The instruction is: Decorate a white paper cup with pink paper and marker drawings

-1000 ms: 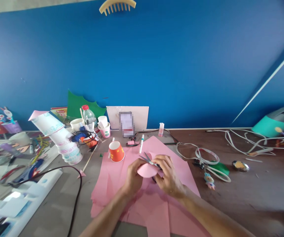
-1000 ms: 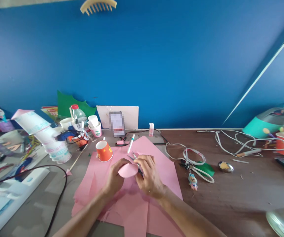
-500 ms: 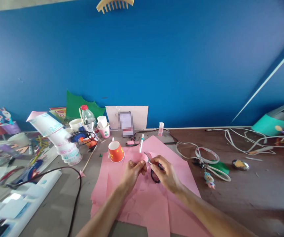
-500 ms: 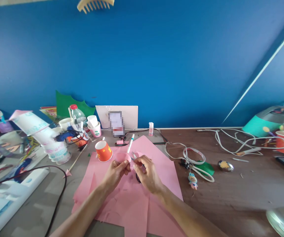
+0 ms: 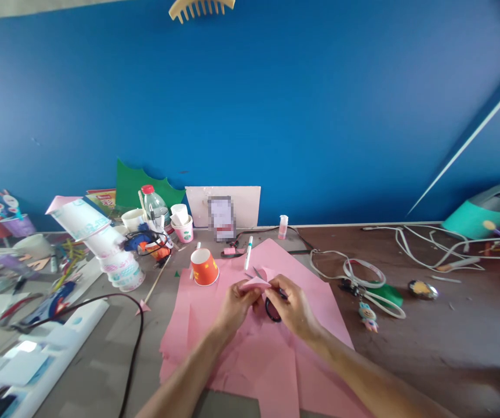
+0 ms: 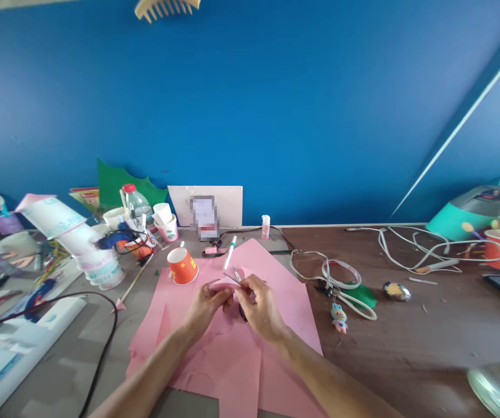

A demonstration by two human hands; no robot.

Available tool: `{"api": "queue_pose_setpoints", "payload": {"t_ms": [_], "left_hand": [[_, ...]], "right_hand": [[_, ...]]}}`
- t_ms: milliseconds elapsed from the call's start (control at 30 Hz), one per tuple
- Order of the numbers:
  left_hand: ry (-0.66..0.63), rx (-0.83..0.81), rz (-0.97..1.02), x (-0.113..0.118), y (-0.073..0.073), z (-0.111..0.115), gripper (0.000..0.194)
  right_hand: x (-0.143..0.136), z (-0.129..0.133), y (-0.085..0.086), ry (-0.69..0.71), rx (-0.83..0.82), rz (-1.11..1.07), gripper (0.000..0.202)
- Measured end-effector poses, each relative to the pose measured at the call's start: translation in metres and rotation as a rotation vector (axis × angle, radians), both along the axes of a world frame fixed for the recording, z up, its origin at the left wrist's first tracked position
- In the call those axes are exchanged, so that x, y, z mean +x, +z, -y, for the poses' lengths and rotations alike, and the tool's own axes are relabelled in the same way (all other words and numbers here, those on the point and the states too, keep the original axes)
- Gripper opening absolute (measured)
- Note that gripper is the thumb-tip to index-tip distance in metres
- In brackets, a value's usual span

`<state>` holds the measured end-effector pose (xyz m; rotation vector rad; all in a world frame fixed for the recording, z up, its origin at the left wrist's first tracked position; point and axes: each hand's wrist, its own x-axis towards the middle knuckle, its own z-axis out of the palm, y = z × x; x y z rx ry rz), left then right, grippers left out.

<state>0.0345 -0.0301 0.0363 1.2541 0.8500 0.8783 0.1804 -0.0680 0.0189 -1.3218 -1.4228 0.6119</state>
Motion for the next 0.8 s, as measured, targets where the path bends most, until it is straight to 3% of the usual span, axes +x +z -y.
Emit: {"api": "queue_pose_setpoints", "payload": {"t_ms": [200,467,800], "left_hand": [[-0.017,0.000,-0.028,-0.003,0.005,0.003,0.033],[0.080,0.041,-0.064,0.002,-0.007,-0.002,0.039],[0.081,0.028,-0.049,0.003,-0.009,-0.003,0.035]], "right_hand": [[0.001,-0.004,-0.003,-0.029,-0.013,-0.036,0.019],[0.002,0.000,0.003,-0.004,-0.042,-0.053,0.017],[0.002,0.002,0.009,0.012,0.002,0.015,0.016]]}}
